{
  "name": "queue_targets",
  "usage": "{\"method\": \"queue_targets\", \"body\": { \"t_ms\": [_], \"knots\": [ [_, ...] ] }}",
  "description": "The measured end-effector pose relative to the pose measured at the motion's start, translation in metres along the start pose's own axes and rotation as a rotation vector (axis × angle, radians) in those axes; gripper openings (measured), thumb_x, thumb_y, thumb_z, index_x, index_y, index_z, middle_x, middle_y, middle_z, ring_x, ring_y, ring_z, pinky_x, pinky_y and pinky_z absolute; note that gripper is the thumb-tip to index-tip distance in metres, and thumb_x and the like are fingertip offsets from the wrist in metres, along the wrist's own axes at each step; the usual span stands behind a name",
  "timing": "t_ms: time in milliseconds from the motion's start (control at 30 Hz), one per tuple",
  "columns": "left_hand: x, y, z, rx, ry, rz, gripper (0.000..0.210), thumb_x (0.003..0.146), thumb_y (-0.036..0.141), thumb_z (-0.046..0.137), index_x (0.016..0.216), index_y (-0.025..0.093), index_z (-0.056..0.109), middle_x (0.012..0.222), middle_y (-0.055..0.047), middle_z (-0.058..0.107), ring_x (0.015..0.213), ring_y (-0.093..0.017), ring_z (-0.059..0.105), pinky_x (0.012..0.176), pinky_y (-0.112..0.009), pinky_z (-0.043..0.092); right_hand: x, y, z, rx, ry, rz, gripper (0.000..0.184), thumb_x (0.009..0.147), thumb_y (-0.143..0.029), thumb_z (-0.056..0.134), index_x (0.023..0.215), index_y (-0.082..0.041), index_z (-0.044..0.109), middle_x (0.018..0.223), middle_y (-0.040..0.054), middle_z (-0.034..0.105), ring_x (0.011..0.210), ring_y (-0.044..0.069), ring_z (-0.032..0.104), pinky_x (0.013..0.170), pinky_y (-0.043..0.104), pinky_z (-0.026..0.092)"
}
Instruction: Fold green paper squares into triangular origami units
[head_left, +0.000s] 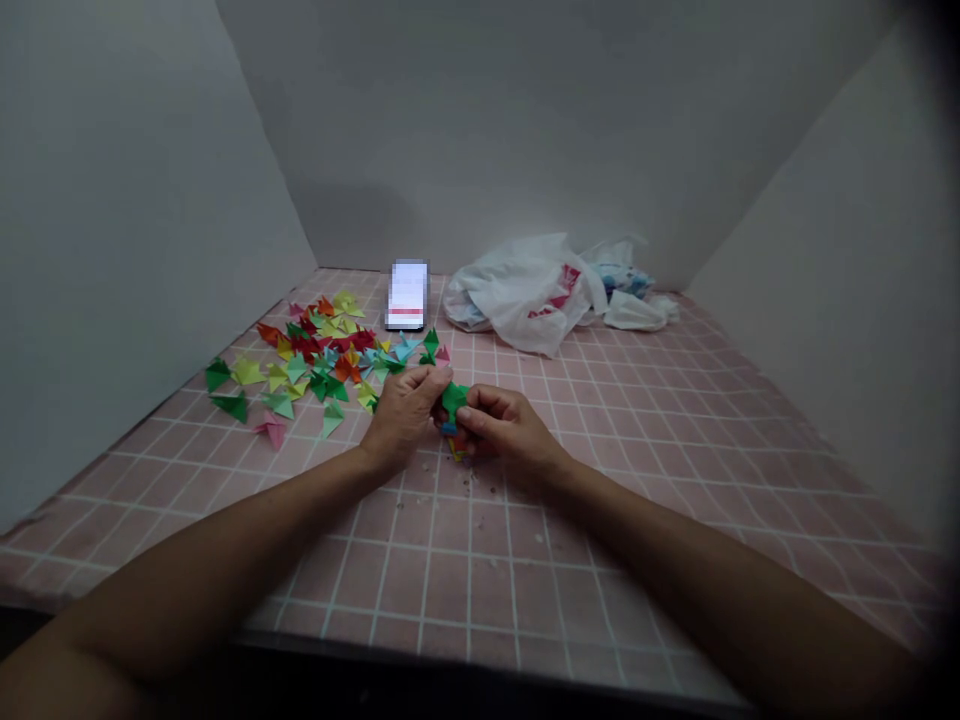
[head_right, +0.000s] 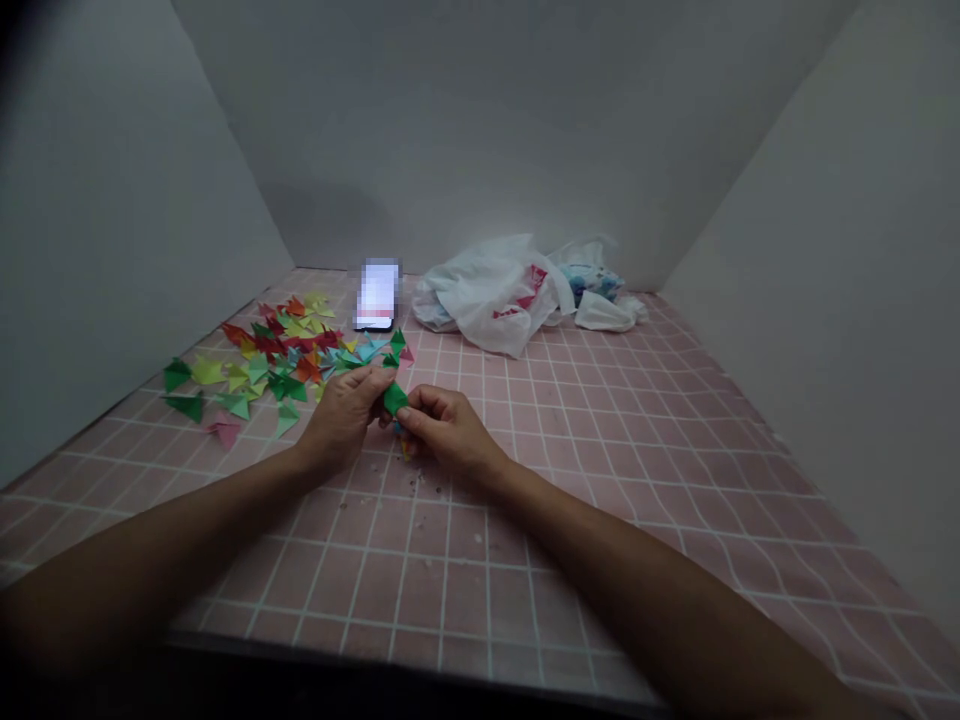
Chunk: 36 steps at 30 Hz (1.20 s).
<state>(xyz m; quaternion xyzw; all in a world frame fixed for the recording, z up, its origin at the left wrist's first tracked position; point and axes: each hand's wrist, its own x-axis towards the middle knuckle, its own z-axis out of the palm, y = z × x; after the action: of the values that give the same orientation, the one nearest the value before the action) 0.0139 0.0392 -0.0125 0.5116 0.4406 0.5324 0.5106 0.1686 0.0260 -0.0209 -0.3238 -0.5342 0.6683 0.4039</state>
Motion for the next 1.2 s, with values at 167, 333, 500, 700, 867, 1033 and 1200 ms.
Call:
{"method": "queue_targets", "body": {
  "t_ms": [167,333,500,700,867,1033,1200],
  "knots": [
    [0.002,0.0,0.0,-0.077,-0.012,-0.061,0.039,0.082,0.053,0.07,0.086,0.015,0.065,0.076,-0.001,0.066,0.06,-0.01,0.06,0.056,-0.021,0.047,0.005,-0.001,-0.007,-0.347,0.247,-0.225,0.026,0.085,-0.035,0.062,0.068,-0.021,0.047,0.06,-0.0047,0.048,0.052,0.01,0.042,0.05,0.024,0.035],
    [-0.005,0.002,0.005,-0.109,-0.12,-0.068,0.037,0.073,0.04,0.082,0.097,0.015,0.067,0.089,-0.002,0.069,0.079,-0.015,0.066,0.071,-0.026,0.055,0.004,0.003,-0.012,-1.062,0.378,-0.65,0.02,0.089,-0.017,0.052,0.071,-0.021,0.045,0.067,0.0001,0.052,0.061,0.014,0.046,0.058,0.029,0.034],
    [-0.005,0.0,0.005,-0.123,-0.158,-0.039,0.028,0.077,0.038,0.078,0.091,0.014,0.072,0.087,-0.002,0.07,0.078,-0.013,0.064,0.075,-0.025,0.055,0.001,0.002,-0.011,-1.164,0.248,-0.722,0.011,0.091,-0.014,0.05,0.082,-0.02,0.051,0.082,0.0057,0.059,0.076,0.019,0.055,0.067,0.032,0.041],
    [-0.002,-0.001,0.002,-0.126,-0.105,-0.084,0.024,0.078,0.038,0.075,0.08,0.015,0.069,0.076,0.0,0.065,0.068,-0.012,0.064,0.066,-0.026,0.058,0.007,-0.003,-0.013,-0.685,0.317,-0.546,0.011,0.09,-0.021,0.057,0.08,-0.021,0.052,0.074,-0.0007,0.054,0.066,0.015,0.051,0.062,0.029,0.04],
    [-0.003,0.001,0.003,-0.133,-0.115,-0.067,0.025,0.076,0.032,0.076,0.094,0.016,0.069,0.081,0.0,0.069,0.066,-0.011,0.065,0.064,-0.025,0.058,0.011,-0.003,-0.015,-0.289,0.282,-0.306,0.014,0.087,-0.033,0.062,0.083,-0.021,0.056,0.073,-0.0021,0.056,0.06,0.012,0.051,0.056,0.027,0.042],
    [-0.002,0.0,0.002,-0.133,-0.121,-0.022,0.036,0.075,0.028,0.078,0.106,0.016,0.064,0.075,0.002,0.067,0.068,-0.012,0.066,0.066,-0.026,0.057,0.011,-0.005,-0.014,-0.156,0.242,-0.246,0.021,0.085,-0.039,0.065,0.079,-0.02,0.058,0.068,-0.003,0.058,0.053,0.009,0.05,0.051,0.024,0.041],
    [-0.002,0.003,0.002,-0.074,-0.134,0.031,0.038,0.074,0.024,0.077,0.108,0.016,0.062,0.075,0.003,0.064,0.069,-0.011,0.065,0.067,-0.023,0.055,0.011,-0.007,-0.013,-0.105,0.251,-0.229,0.024,0.082,-0.04,0.069,0.076,-0.019,0.058,0.062,-0.0051,0.055,0.048,0.008,0.048,0.047,0.022,0.038]
  ]
}}
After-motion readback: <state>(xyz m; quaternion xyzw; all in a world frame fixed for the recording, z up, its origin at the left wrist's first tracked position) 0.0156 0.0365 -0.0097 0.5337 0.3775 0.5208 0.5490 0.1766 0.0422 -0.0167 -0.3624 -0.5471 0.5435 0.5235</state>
